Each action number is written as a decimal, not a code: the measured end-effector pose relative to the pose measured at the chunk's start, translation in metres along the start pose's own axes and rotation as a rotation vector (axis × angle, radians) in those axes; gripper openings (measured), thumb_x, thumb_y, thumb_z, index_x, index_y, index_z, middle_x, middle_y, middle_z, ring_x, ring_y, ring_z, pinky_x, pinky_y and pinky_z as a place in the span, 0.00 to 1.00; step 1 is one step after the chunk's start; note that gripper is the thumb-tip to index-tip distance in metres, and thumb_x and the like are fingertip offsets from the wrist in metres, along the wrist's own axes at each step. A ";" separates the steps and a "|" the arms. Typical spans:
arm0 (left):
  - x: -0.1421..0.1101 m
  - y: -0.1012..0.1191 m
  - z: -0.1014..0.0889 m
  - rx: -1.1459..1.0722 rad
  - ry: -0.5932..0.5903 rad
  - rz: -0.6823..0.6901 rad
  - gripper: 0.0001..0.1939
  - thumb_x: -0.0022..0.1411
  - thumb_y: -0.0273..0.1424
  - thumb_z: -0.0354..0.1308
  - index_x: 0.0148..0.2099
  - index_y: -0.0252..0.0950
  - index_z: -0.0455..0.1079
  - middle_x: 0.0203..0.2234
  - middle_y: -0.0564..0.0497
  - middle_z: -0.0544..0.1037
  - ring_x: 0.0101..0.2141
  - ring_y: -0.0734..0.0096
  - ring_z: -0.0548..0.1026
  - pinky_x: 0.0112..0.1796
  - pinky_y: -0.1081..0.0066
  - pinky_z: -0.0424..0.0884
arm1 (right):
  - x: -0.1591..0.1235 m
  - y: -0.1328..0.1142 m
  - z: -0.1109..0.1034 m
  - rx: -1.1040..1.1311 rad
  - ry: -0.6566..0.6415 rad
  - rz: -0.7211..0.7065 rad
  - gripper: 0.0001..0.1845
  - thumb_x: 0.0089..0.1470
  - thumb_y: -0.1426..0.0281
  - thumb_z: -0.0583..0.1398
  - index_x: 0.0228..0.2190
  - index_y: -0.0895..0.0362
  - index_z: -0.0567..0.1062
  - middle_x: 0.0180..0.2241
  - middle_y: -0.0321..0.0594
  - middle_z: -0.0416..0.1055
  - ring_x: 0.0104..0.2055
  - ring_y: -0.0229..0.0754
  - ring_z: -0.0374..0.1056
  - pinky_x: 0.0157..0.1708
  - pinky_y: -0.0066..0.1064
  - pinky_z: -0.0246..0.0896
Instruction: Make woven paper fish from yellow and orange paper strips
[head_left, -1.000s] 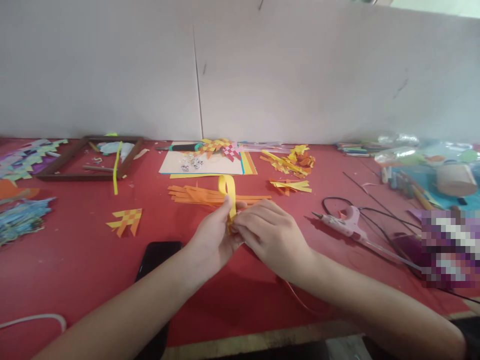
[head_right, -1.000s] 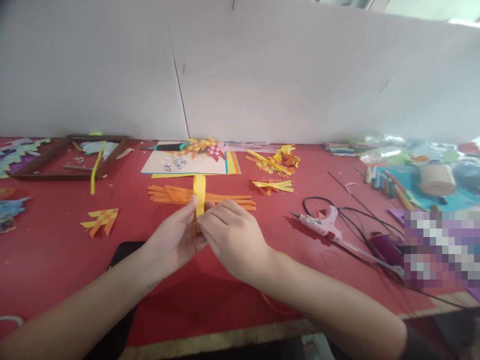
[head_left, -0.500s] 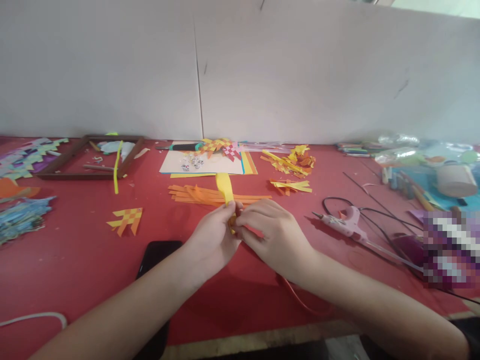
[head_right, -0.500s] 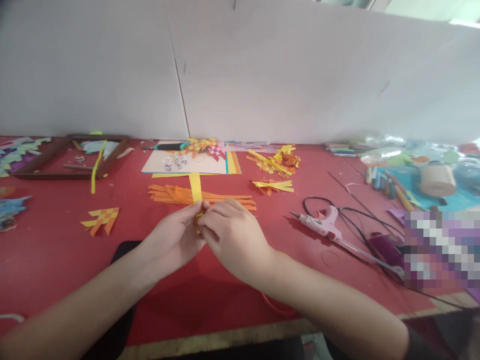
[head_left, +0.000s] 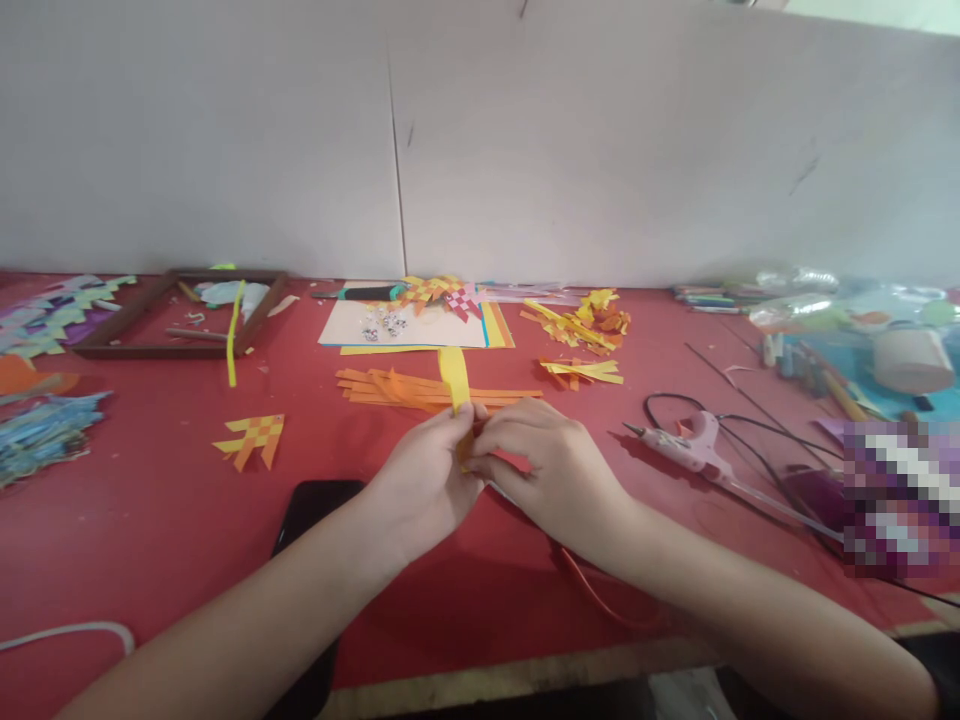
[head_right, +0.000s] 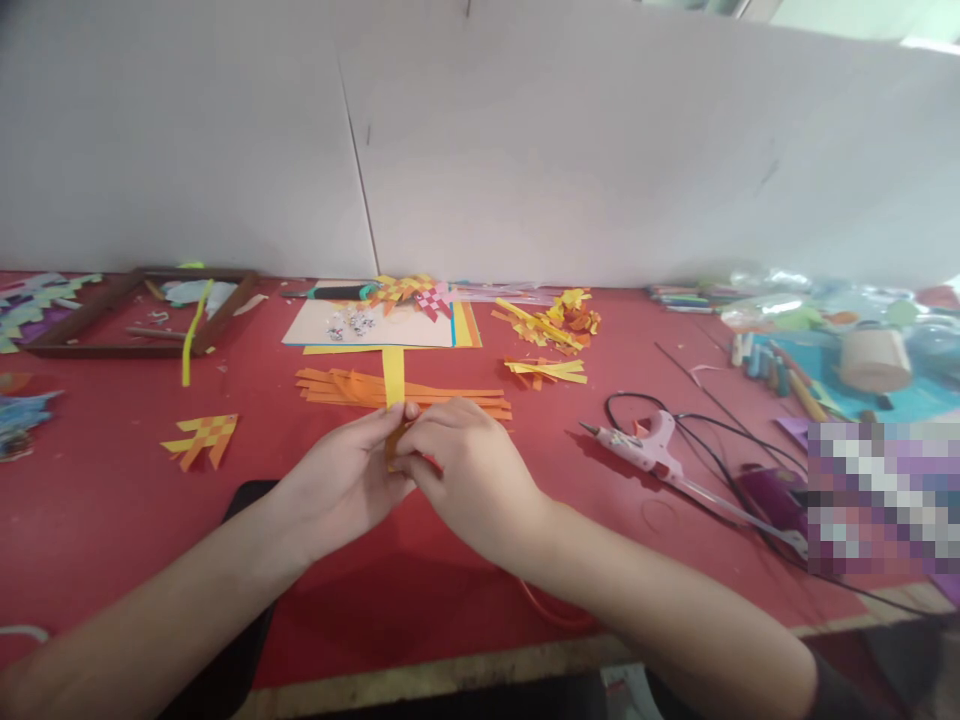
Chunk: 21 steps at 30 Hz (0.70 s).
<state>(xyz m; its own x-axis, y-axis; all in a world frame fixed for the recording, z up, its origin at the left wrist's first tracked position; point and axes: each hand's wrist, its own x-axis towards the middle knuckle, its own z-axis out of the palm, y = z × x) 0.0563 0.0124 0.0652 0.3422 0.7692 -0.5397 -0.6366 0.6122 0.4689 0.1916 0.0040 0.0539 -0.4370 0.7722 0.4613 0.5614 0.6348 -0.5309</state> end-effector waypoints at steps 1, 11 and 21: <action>-0.001 0.000 0.001 0.001 0.008 -0.002 0.18 0.71 0.27 0.45 0.28 0.30 0.65 0.20 0.54 0.64 0.20 0.81 0.61 0.24 0.79 0.60 | 0.000 0.000 -0.001 -0.002 -0.002 -0.003 0.07 0.51 0.79 0.64 0.25 0.57 0.77 0.30 0.36 0.77 0.34 0.39 0.70 0.39 0.32 0.64; -0.004 0.000 0.003 0.031 -0.009 0.020 0.19 0.71 0.24 0.44 0.27 0.29 0.67 0.20 0.53 0.66 0.20 0.81 0.63 0.23 0.79 0.61 | -0.001 -0.003 -0.006 -0.021 -0.033 -0.027 0.08 0.52 0.79 0.63 0.25 0.57 0.78 0.27 0.35 0.77 0.33 0.39 0.67 0.38 0.32 0.63; -0.004 0.007 0.000 0.057 0.007 0.015 0.17 0.71 0.24 0.44 0.29 0.29 0.67 0.22 0.52 0.68 0.22 0.80 0.68 0.26 0.78 0.68 | 0.003 -0.005 -0.024 0.022 -0.120 -0.060 0.10 0.59 0.76 0.58 0.35 0.55 0.79 0.36 0.39 0.79 0.40 0.40 0.71 0.42 0.34 0.65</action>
<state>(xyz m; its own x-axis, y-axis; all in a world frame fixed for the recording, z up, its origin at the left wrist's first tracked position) 0.0506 0.0136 0.0711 0.3278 0.7773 -0.5369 -0.6012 0.6101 0.5161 0.2049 0.0025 0.0747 -0.5506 0.7300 0.4050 0.5169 0.6791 -0.5212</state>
